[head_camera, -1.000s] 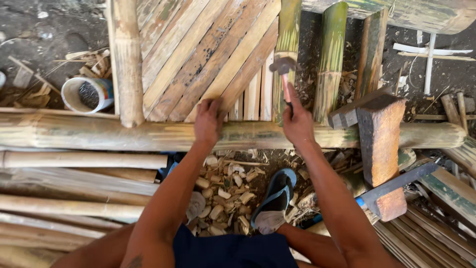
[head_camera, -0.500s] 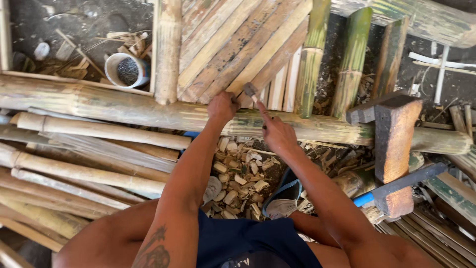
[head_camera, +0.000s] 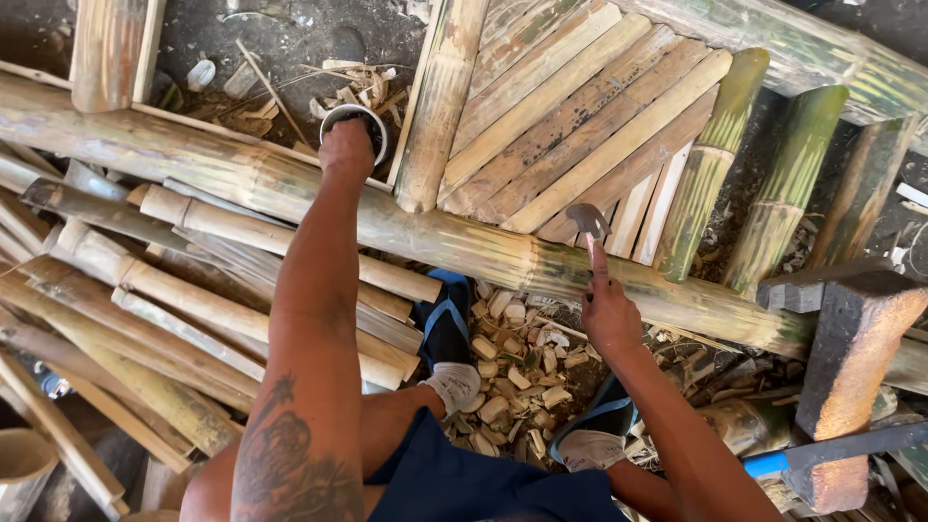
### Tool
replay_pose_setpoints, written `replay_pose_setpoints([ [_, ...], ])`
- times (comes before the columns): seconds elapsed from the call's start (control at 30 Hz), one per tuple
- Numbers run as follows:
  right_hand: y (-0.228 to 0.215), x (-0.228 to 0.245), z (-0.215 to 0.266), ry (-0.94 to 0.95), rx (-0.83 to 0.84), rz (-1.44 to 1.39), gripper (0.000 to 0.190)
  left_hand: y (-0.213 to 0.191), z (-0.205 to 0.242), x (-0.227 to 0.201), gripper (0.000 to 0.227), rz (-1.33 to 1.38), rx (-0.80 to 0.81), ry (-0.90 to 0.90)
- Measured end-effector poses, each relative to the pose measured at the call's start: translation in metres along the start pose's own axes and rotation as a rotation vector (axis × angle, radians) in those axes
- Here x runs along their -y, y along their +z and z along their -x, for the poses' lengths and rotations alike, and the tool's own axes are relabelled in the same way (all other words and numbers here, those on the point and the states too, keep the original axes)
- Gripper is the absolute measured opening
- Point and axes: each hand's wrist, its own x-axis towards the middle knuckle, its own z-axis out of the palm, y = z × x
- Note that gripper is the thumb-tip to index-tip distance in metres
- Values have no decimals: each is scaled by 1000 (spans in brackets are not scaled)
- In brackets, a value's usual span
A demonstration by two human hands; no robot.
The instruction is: The person cuts bamboo strips with a hand saw, places them into a bamboo frame, and secures them with nails using a hammer. The process is repeated multiple times to build up the structure.
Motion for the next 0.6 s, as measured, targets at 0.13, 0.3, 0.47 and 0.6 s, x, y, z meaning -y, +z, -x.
replay_pose_setpoints([
  [0.13, 6, -3, 5, 14, -24, -51, 105, 16, -18, 6, 25, -15, -6, -41],
  [0.3, 3, 4, 8, -1, -8, -116, 106, -10, 10, 10, 26, -130, -56, 1],
  [0.47, -12, 10, 6, 55, 117, -131, 101, -47, 52, -4, 44, -177, -116, 90],
  [0.6, -11, 7, 9, 26, 103, -137, 106, -49, 81, -37, 17, 211, -279, 279],
])
